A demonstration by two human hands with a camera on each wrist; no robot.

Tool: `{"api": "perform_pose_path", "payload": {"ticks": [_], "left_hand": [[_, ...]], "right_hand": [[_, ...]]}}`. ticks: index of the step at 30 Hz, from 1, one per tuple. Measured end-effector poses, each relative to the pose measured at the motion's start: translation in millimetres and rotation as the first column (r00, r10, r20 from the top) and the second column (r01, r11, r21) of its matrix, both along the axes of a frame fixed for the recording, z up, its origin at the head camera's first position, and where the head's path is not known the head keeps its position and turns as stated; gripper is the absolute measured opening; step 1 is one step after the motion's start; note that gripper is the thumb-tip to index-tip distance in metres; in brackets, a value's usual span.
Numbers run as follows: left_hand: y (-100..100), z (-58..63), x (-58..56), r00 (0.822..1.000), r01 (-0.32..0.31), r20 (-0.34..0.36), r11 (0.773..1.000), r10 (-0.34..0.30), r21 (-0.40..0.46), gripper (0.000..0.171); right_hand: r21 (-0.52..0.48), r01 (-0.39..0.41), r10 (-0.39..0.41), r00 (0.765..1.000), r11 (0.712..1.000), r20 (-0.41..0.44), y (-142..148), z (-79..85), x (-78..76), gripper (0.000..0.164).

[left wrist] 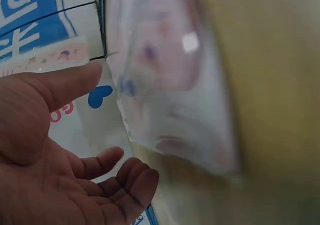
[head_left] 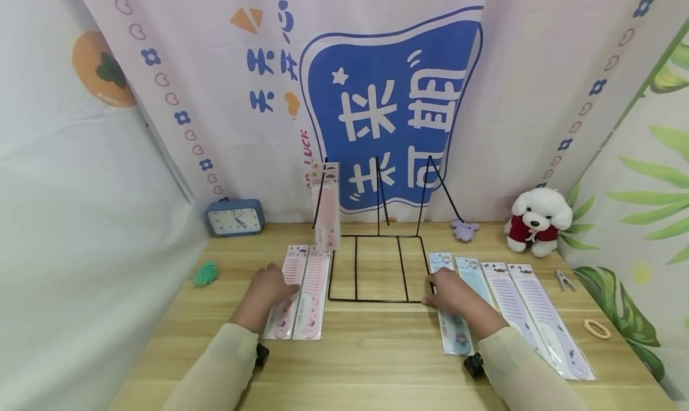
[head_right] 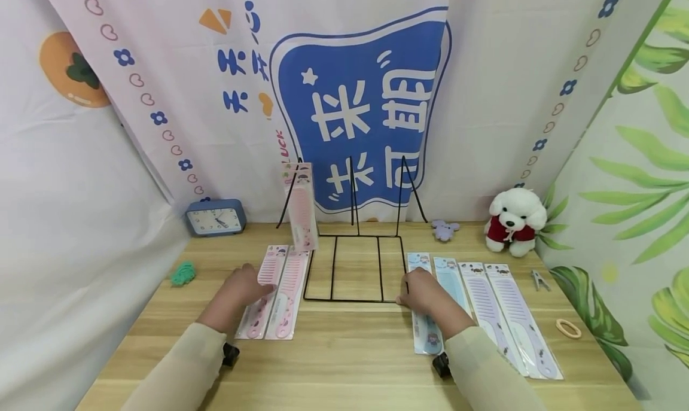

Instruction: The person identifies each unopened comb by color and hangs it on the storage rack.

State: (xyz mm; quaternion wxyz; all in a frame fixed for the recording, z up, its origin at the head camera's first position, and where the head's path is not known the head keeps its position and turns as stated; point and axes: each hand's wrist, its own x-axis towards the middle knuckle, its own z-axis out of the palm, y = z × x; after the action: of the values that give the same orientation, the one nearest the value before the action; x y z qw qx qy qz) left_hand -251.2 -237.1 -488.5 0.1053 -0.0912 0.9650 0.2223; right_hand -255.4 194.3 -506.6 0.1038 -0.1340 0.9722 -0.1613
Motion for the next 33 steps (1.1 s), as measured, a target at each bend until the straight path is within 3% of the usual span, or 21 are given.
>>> {"api": "perform_pose_path", "payload": {"ticks": [6,10,13,15,20,23,28,33], "left_hand": [[4.1,-8.0,11.0,0.999,-0.018,-0.028,0.998,0.017,-0.058,0.090],[-3.0,-6.2,15.8,0.999,-0.009,-0.053,0.996,0.005,-0.087,0.073],[-11.8,-5.1,15.6,0.999,-0.007,-0.045,0.996,0.003,-0.094,0.060],[-17.7,-5.8,13.1,0.999,-0.010,-0.033,0.996,0.007,-0.085,0.062],[-32.2,-10.6,8.6,0.997,-0.080,0.007,0.996,0.079,0.049,0.074],[-43.0,-14.2,8.3,0.994,-0.112,0.017,0.980,0.110,0.166,0.063],[-59.3,-5.3,8.5,0.992,-0.106,-0.028,0.942,0.121,0.317,0.057],[-64.4,14.5,10.9,0.977,-0.077,-0.142,0.878,0.162,0.472,0.050]], "right_hand": [[-0.005,0.008,-0.008,1.000,1.000,0.006,0.5,-0.3,-0.7,0.059],[-0.006,0.004,-0.004,1.000,1.000,0.010,0.5,-1.9,0.1,0.058],[-0.009,0.002,-0.002,1.000,1.000,0.006,1.0,-2.2,1.0,0.056],[-0.011,0.003,-0.003,1.000,1.000,-0.004,1.3,-2.0,0.9,0.055],[-0.017,0.002,-0.002,1.000,1.000,0.000,0.9,-2.5,0.8,0.056],[-0.014,0.005,-0.005,1.000,1.000,0.011,0.0,-2.9,1.4,0.057],[-0.011,0.007,-0.007,1.000,1.000,-0.001,-0.5,-2.5,0.7,0.057],[-0.011,0.005,-0.005,1.000,1.000,-0.006,-0.5,-0.5,0.6,0.057]]}}
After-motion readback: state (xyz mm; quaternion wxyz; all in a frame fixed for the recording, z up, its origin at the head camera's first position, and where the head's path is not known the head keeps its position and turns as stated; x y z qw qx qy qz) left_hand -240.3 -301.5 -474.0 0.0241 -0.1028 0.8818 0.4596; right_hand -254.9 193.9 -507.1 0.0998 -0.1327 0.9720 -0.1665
